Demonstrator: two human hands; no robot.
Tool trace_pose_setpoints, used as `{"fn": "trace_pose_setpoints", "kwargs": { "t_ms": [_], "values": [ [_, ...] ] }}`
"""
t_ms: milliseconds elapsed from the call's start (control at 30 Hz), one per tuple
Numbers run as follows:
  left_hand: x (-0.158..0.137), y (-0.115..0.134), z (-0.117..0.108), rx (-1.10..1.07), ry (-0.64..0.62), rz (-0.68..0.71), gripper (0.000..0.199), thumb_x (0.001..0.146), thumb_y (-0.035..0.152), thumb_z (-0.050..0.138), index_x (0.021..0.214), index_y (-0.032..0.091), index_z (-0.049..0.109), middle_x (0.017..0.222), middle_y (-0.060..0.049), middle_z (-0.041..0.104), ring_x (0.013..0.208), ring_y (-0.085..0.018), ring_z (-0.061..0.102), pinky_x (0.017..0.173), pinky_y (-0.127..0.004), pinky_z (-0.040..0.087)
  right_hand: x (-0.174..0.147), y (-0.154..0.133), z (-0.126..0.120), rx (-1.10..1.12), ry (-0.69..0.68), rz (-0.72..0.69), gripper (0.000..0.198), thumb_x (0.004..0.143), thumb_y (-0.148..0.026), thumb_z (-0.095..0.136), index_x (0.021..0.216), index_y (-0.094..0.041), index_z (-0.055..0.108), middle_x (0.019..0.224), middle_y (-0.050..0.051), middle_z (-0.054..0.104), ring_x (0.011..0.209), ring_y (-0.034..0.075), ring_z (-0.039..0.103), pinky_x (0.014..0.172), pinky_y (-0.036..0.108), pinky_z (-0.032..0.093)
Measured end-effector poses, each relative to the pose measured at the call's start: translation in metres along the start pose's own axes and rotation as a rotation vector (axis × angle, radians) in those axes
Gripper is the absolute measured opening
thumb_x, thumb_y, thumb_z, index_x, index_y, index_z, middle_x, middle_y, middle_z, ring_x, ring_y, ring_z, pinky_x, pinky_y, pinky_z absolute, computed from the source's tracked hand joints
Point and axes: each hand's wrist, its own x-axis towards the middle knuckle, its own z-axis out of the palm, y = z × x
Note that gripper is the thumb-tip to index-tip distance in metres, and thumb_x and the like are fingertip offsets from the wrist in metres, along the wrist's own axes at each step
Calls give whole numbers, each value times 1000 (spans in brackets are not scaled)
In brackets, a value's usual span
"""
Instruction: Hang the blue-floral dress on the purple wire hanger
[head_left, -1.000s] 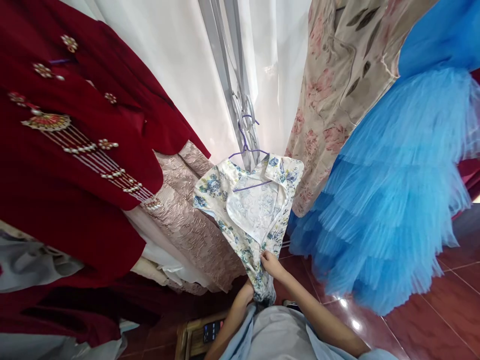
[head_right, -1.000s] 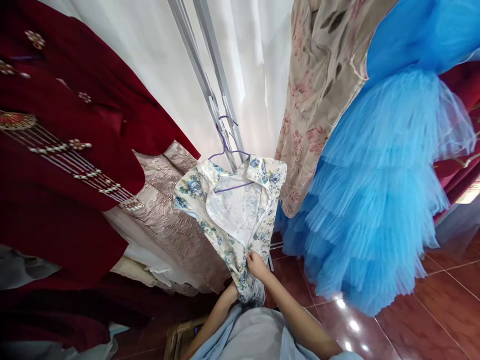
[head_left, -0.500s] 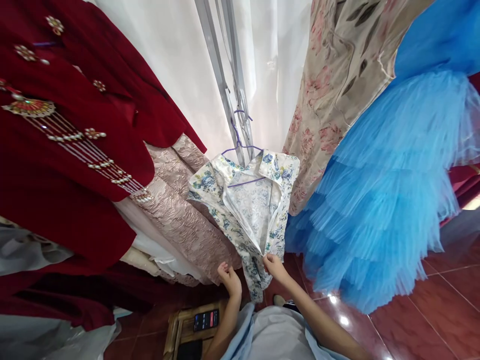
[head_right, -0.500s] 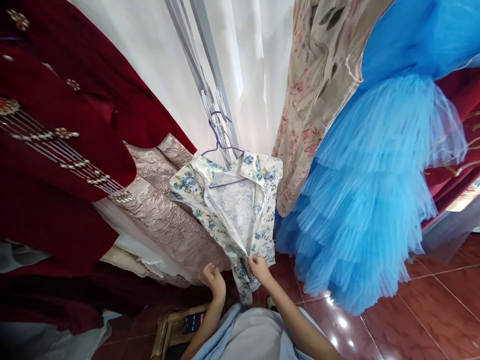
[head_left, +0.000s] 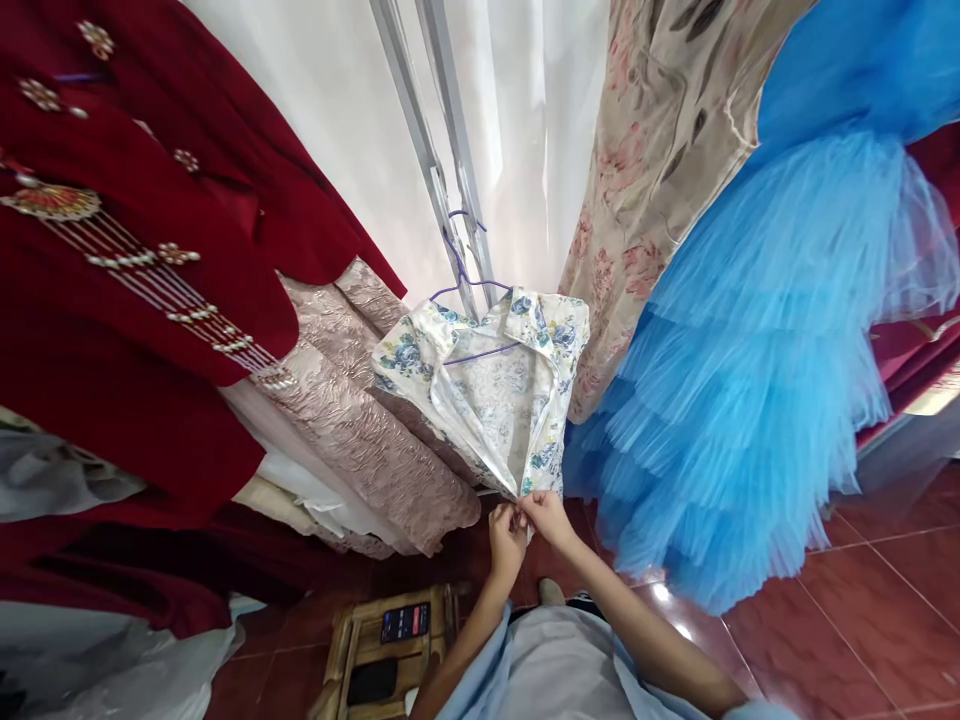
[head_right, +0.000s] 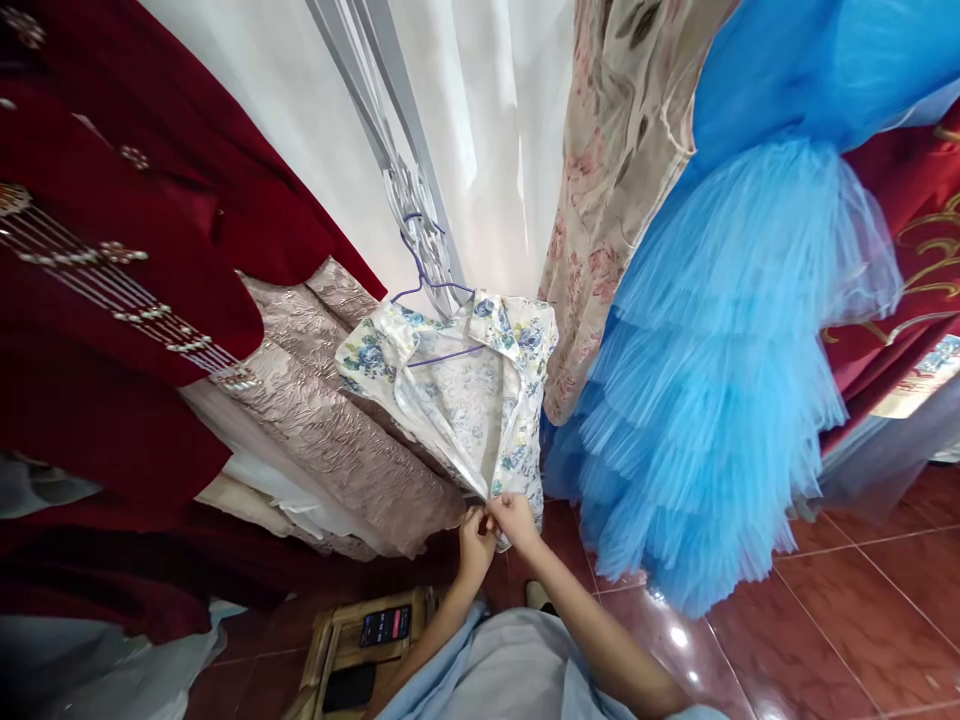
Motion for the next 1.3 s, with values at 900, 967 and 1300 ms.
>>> {"fn": "trace_pose_setpoints", "kwargs": {
  "t_ms": [900,967,1300],
  "values": [
    [72,5,-108,-192,-22,182,24,99,36,50,101,18,66,105,-13,66,107,-25,62,98,-41,50,74,-298,39,55,148,-636,28,82,-43,67,74,-16,62,50,-3,58,39,7,44,40,20,31],
    [121,47,-136,-178,105,297,23,100,34,49,106,18,64,107,-14,66,107,-24,63,96,-41,51,68,-292,41,35,159,-669,22,82,-37,66,73,-17,60,50,-4,58,40,8,44,41,20,33],
    [301,207,-212,275,-39,1049,26,101,21,45,116,19,66,116,-8,69,123,-25,57,118,-47,33,59,-282,34,-46,185,-752,25,82,-41,67,76,-17,60,50,-4,58,43,10,49,45,21,38]
  ]
}}
